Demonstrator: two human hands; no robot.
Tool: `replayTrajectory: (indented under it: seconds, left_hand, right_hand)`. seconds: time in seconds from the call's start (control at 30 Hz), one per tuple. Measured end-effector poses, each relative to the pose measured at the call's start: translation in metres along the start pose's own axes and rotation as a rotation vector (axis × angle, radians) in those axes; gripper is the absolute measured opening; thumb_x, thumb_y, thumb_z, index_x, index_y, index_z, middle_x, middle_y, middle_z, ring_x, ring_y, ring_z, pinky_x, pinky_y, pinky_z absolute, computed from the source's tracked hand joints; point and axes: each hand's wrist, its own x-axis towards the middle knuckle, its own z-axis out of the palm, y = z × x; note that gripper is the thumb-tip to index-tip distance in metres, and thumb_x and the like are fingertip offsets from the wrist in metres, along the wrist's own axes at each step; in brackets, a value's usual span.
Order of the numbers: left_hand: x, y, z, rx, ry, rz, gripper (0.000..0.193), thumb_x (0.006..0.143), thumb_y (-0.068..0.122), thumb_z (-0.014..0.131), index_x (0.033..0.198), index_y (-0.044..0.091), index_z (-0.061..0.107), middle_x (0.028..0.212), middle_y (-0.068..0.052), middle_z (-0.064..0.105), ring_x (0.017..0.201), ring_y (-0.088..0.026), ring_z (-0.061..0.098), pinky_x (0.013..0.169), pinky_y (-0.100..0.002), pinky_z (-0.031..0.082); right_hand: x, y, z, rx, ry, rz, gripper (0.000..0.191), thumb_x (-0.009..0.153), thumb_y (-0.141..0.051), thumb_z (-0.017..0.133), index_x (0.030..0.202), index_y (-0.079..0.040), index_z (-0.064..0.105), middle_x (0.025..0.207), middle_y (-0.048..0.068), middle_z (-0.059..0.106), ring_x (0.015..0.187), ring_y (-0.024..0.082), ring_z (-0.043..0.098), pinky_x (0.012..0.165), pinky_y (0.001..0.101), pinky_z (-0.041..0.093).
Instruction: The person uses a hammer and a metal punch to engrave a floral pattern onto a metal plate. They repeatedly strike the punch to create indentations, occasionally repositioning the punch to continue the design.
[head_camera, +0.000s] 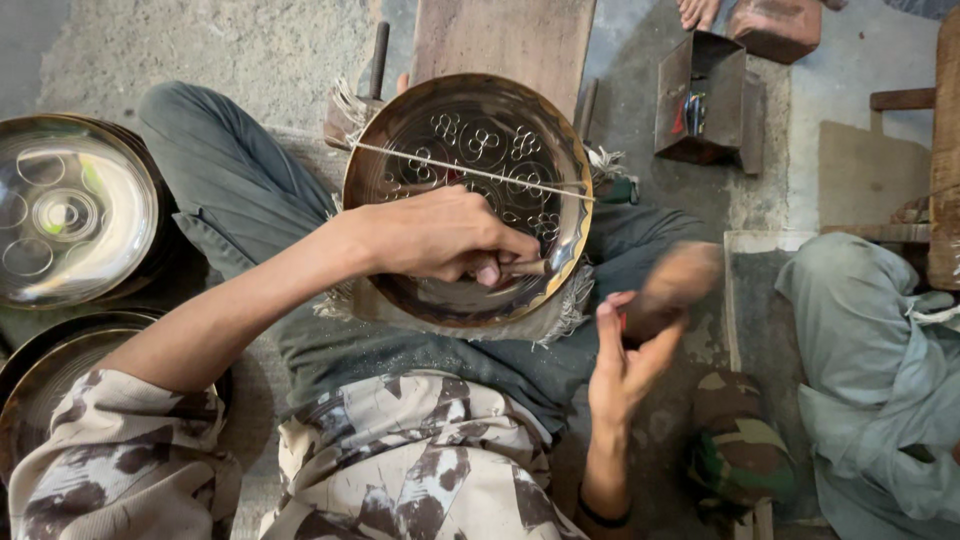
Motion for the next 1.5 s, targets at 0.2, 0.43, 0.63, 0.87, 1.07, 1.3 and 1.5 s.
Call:
replayTrajectory:
  seconds: [0.2, 0.43, 0.63, 0.87, 1.07, 1.3, 1.5]
  left_hand:
    - [-0.006, 0.003, 0.003, 0.041, 0.064, -0.062, 0.052, 0.07, 0.001, 0.071, 0.12, 0.012, 0.064, 0.079, -0.018, 0.072, 0.074, -0.041, 0.069, 0.061, -0.05, 0.052]
    - [-0.027, 0.018, 0.023, 0.015, 0.317, -0.312, 0.026, 0.086, 0.007, 0.073, 0.111, 0.008, 0.066, 0.083, -0.014, 0.075, 0.075, -0.036, 0.072, 0.064, -0.047, 0.055]
    - [-0.031, 0.03, 0.04, 0.004, 0.603, -0.394, 0.03, 0.084, 0.004, 0.072, 0.114, 0.008, 0.068, 0.086, -0.016, 0.074, 0.075, -0.036, 0.072, 0.065, -0.044, 0.056]
    - [-0.032, 0.052, 0.064, -0.029, 0.897, -0.61, 0.025, 0.085, -0.003, 0.07, 0.106, 0.007, 0.064, 0.088, -0.014, 0.074, 0.081, -0.032, 0.075, 0.066, -0.041, 0.055]
    - [-0.027, 0.064, 0.079, -0.037, 1.101, -0.613, 0.032, 0.083, -0.012, 0.062, 0.111, 0.003, 0.06, 0.091, -0.013, 0.074, 0.085, -0.026, 0.078, 0.067, -0.036, 0.058]
    - [-0.023, 0.072, 0.083, 0.013, 1.141, -0.709, 0.018, 0.093, -0.005, 0.068, 0.109, 0.003, 0.062, 0.092, -0.011, 0.075, 0.084, -0.025, 0.078, 0.06, -0.035, 0.056]
    - [-0.022, 0.072, 0.081, 0.003, 1.16, -0.689, 0.021, 0.095, -0.002, 0.068, 0.115, 0.003, 0.061, 0.092, -0.01, 0.075, 0.085, -0.025, 0.079, 0.061, -0.034, 0.057]
  right_hand:
    - [0.003, -0.007, -0.006, -0.254, -0.185, -0.255, 0.055, 0.093, 0.002, 0.069, 0.146, -0.002, 0.054, 0.146, 0.017, 0.062, 0.136, 0.033, 0.06, 0.117, 0.0418, 0.045]
    - [0.048, -0.049, -0.01, -0.49, -0.443, -0.194, 0.07, 0.083, 0.003, 0.072, 0.149, -0.014, 0.056, 0.124, 0.013, 0.066, 0.116, 0.031, 0.065, 0.101, 0.0417, 0.047]
    - [0.098, -0.074, 0.0, -0.553, -0.546, -0.541, 0.077, 0.077, 0.003, 0.075, 0.148, -0.021, 0.056, 0.11, 0.011, 0.066, 0.102, 0.031, 0.066, 0.088, 0.0435, 0.047]
    - [0.137, -0.107, 0.018, -0.659, -0.747, -0.691, 0.079, 0.073, 0.002, 0.076, 0.146, -0.023, 0.06, 0.098, 0.007, 0.067, 0.092, 0.027, 0.066, 0.08, 0.0434, 0.045]
    - [0.15, -0.125, 0.024, -0.798, -0.763, -0.821, 0.077, 0.08, -0.002, 0.075, 0.15, -0.029, 0.059, 0.094, 0.004, 0.068, 0.09, 0.023, 0.067, 0.08, 0.0402, 0.044]
    - [0.153, -0.131, 0.024, -0.635, -0.704, -0.894, 0.074, 0.085, -0.002, 0.075, 0.152, -0.026, 0.055, 0.092, 0.004, 0.065, 0.077, 0.024, 0.064, 0.072, 0.0391, 0.047]
    - [0.156, -0.131, 0.025, -0.658, -0.598, -0.873, 0.068, 0.08, -0.013, 0.083, 0.144, -0.021, 0.062, 0.085, 0.008, 0.065, 0.073, 0.029, 0.066, 0.069, 0.0421, 0.051]
